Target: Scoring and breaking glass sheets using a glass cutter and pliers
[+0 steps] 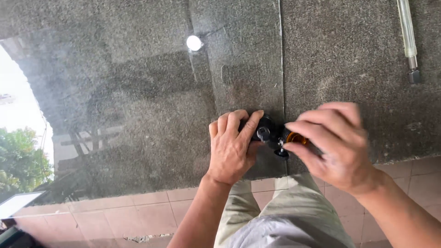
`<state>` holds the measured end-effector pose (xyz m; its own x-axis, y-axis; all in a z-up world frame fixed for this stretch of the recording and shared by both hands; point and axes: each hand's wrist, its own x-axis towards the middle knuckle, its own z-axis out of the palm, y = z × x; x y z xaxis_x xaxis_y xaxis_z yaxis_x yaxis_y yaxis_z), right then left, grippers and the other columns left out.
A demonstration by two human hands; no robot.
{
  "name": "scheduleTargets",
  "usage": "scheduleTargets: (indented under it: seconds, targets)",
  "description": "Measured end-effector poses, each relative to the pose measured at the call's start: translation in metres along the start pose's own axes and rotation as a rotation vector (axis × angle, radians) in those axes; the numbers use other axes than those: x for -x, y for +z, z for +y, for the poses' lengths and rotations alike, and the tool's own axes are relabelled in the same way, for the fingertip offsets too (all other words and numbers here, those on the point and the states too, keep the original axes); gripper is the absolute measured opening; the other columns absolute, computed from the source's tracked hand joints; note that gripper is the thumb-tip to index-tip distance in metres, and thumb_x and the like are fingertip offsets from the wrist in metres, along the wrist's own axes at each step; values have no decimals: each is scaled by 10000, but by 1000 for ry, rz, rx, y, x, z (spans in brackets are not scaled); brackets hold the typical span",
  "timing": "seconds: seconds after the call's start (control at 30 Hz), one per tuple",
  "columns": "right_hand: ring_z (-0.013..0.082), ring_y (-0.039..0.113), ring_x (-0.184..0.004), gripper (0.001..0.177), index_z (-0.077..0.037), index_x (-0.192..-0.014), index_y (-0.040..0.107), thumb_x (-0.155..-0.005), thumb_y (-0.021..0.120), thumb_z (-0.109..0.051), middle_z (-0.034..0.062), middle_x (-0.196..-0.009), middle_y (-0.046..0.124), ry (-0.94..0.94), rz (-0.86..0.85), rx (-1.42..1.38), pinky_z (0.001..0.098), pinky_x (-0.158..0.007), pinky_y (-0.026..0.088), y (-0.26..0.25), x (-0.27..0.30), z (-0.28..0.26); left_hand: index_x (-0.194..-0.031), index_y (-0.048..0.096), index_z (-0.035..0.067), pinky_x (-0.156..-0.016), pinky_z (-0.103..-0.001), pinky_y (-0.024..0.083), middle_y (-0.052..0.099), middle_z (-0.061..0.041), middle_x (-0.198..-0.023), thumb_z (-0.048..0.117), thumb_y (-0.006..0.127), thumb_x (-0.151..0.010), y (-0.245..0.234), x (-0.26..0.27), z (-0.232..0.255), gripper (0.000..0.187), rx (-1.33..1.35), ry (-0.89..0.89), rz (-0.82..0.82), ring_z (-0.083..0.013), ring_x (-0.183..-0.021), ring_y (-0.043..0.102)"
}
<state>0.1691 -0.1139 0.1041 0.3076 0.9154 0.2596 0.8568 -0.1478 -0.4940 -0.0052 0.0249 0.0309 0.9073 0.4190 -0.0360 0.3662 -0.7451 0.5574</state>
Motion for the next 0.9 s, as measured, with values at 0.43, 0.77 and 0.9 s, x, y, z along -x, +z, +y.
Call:
scheduleTargets:
  seconds: [0.43,0.77,0.9]
  targets:
    - [279,592,-879,320,-41,-1015,720,-971,688,-356,65,-976,700,-165,-118,-24,412,-813,410,21,-28,-15,-1440,538,208,-837,-473,385,551,-84,-1240,501,391,-1010,-1,1,-2,541,53,10,51,-325,-1046,540]
    - [242,582,-719,345,-133,-773,641,-1021,623,-370,2,-711,575,-99,-213,-137,414,-835,440,33,-43,-1,-1478,517,254,-990,-414,341,491,-30,-1202,415,762,-818,5,4,-5,722,87,4,26,-280,-1204,470]
    - [222,580,-732,398,-140,-676,614,-1010,637,-356,-17,-664,562,92,-441,-153,418,-833,453,29,-51,0,-1472,516,261,-986,-404,342,486,-26,-1213,425,759,-830,6,4,-4,705,61,-5,22,-272,-1214,459]
